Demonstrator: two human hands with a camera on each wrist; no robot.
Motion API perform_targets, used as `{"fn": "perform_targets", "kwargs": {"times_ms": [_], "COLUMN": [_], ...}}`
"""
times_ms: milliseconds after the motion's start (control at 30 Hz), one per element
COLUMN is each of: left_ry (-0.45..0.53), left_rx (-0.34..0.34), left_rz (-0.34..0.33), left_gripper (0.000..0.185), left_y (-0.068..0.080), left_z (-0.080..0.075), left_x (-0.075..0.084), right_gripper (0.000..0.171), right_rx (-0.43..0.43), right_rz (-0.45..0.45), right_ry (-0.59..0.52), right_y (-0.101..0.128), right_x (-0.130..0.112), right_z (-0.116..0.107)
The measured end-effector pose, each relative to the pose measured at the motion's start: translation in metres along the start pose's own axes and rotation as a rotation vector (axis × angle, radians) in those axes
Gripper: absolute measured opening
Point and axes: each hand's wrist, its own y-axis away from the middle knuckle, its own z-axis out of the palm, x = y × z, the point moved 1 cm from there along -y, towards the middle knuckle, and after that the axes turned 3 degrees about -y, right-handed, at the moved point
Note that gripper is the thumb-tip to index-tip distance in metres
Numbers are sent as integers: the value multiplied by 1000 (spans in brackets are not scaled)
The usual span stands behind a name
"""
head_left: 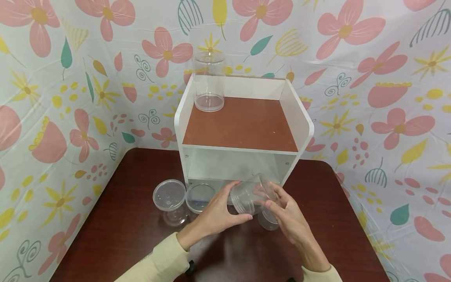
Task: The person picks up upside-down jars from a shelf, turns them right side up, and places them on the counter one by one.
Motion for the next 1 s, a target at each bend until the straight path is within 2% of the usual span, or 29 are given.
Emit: {"fn": "perform_targets", "kwargs": {"times_ms": [133,267,333,433,533,633,800,1000], "left_ry": [3,18,30,39,40,42,41,32], "left_rx": [18,28,32,39,46,46,43,32], "left_rz": [-6,-21,-32,-38,-27,-12,17,41], "left_gripper": [95,95,96,97,97,98,99,100], "left_y": [1,1,2,2,1,0,-1,0], "left_z": [-2,-5,-7,-10,-12,-14,-15,-16], "left_x": [0,1,2,2,3,4,6,8], "right_gripper": [59,53,47,40,37,37,40,43], "right_rx": [49,164,244,410,576,681,736,710], "right_rz": [-7,-52,-84,-120,-124,-110,-131,-212], "right_ry": [11,48,80,161,244,353,602,732], "right_y": [1,0,-2,-4,-6,-8,-17,-32], "right_x": [-3,-8,-12,-18,-26,-31,-32,-28], "right_z": [-2,-7,-9,-14,-19,-27,-40,-52]}}
